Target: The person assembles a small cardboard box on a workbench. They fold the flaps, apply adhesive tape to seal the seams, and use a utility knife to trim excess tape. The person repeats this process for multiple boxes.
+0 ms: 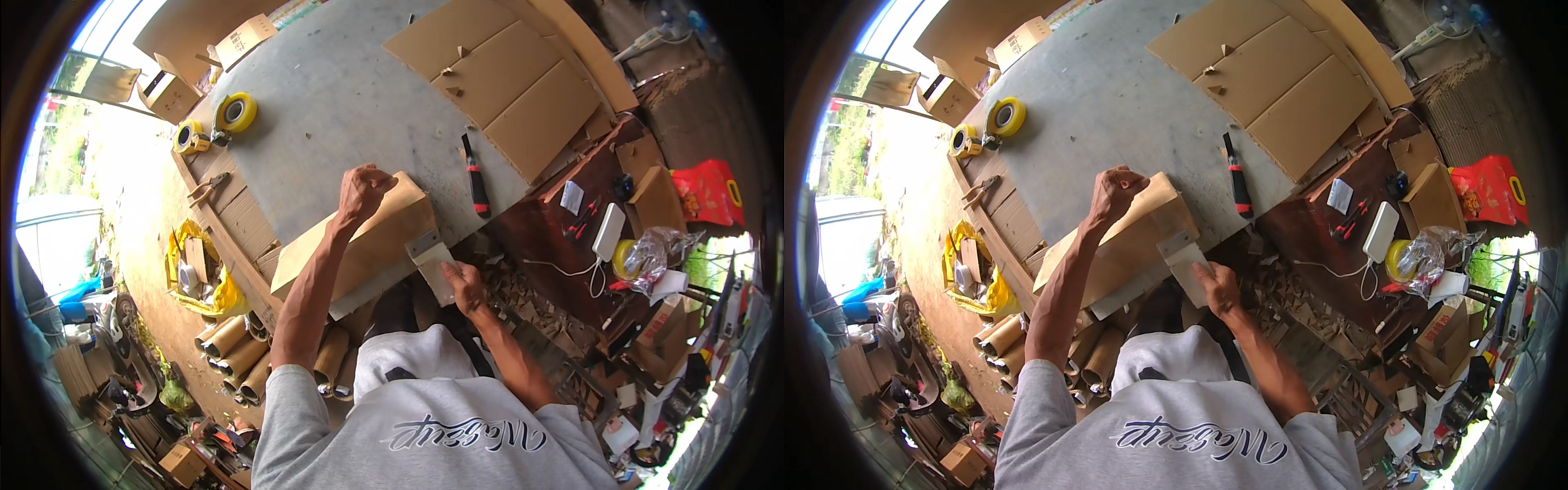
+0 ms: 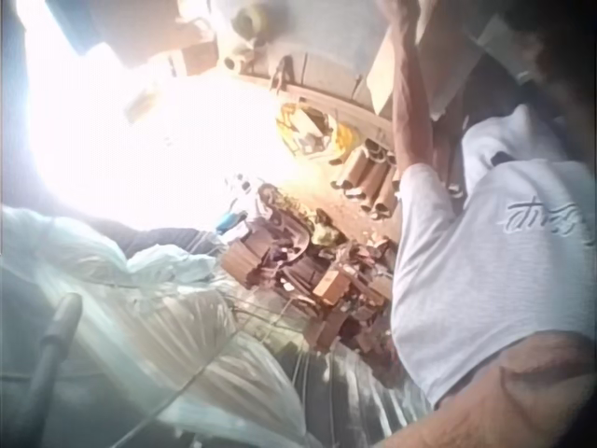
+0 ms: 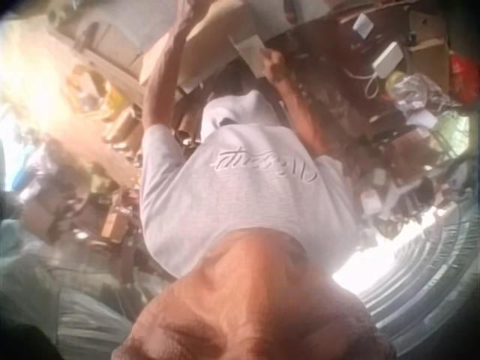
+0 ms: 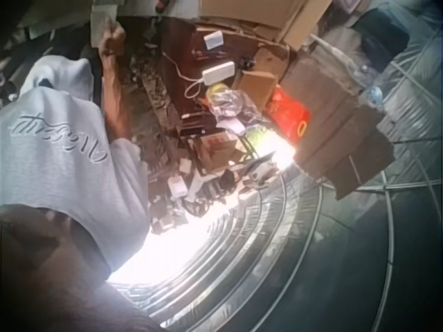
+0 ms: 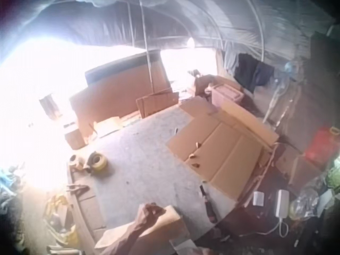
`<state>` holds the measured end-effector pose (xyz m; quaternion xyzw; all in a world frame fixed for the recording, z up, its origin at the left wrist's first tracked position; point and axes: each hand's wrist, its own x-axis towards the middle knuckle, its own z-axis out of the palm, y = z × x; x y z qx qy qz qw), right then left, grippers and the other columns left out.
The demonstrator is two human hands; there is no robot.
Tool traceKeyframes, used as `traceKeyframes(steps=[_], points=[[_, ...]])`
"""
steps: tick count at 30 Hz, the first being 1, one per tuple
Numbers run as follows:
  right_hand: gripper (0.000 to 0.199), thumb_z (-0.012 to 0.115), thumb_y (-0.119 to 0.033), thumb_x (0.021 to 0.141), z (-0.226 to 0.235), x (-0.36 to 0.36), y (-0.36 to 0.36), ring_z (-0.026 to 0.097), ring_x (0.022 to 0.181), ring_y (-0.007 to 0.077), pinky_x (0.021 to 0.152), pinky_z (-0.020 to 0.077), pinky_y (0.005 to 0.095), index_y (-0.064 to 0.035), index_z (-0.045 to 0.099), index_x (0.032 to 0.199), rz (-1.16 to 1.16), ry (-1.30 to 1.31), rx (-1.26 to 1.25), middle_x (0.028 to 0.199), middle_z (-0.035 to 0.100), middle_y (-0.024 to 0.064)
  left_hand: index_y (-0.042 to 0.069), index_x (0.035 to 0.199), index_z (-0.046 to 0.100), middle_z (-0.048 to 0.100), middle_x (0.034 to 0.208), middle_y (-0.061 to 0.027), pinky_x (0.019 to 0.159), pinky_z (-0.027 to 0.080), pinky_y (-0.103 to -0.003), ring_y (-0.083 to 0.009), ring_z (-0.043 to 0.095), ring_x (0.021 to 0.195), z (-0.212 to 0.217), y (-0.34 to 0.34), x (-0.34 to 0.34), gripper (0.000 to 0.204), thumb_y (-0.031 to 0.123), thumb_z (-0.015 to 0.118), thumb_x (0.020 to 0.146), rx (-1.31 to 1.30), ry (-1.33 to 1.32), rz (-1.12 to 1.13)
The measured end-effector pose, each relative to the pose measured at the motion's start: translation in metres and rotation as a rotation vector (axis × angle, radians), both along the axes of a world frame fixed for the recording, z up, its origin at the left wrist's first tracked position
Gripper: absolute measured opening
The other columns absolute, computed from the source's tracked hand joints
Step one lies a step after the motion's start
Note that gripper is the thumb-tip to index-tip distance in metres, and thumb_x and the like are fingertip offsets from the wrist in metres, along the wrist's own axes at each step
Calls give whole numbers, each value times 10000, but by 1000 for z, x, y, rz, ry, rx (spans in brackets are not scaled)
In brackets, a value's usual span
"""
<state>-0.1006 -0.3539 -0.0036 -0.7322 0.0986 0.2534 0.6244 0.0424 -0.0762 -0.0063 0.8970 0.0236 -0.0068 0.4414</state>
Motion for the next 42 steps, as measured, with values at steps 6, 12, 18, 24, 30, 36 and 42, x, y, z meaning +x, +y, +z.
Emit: traceKeyframes(steps=[6, 12, 18, 24, 30, 36, 42], points=[[525, 631, -476, 954, -44, 8, -1, 541, 684, 160, 644, 459, 363, 45, 685, 909, 44, 1, 35, 713, 628, 84, 39, 909, 817, 650, 746, -94, 615, 455, -352, -168, 568, 652, -13, -10, -13, 171, 198, 786, 855, -42, 67, -20], [511, 650, -452, 943, -55, 19, 7, 554, 676, 161, 643, 461, 367, 56, 683, 893, 37, -67, 45, 717, 640, 95, 80, 910, 830, 726, 834, -121, 695, 526, -384, -264, 683, 741, -7, -18, -15, 247, 308, 807, 818, 138, 83, -4], [424, 670, -392, 952, -73, 17, 10, 537, 692, 107, 632, 452, 338, 25, 702, 882, -40, -55, 158, 724, 638, 23, 73, 893, 828, 753, 873, -132, 741, 550, -393, -287, 710, 789, -6, -21, -13, 258, 319, 812, 816, 149, 120, 34], [397, 681, -379, 950, -82, 20, 10, 529, 706, 95, 649, 446, 322, 9, 712, 874, -20, -68, 214, 727, 624, -5, 84, 896, 830, 738, 985, -134, 786, 548, -403, -284, 698, 826, -15, -13, -12, 251, 320, 823, 811, 118, 93, 22], [386, 683, -369, 950, -77, 20, 12, 530, 718, 94, 656, 444, 316, 9, 717, 880, 9, -115, 174, 751, 640, -8, 97, 997, 769, 654, 1172, -117, 857, 547, -432, -321, 678, 1010, -14, -3, -24, 203, 202, 806, 827, 399, 80, 78], [370, 670, -360, 983, -107, 13, 3, 521, 706, 84, 638, 435, 309, -5, 710, 889, -50, -98, 311, 771, 628, -26, 85, 1142, 734, 702, 1197, -163, 886, 543, -438, -370, 694, 1041, 88, -65, -54, 287, 272, 655, 940, 213, -80, -270], [401, 661, -359, 965, -98, 9, 13, 551, 703, 121, 645, 456, 348, 29, 700, 874, -32, -30, 307, 756, 654, 21, 69, 1230, 594, 691, 1122, -234, 852, 510, -524, -443, 656, 1037, 63, -50, -64, 370, 369, 523, 1025, 386, 44, -253]])
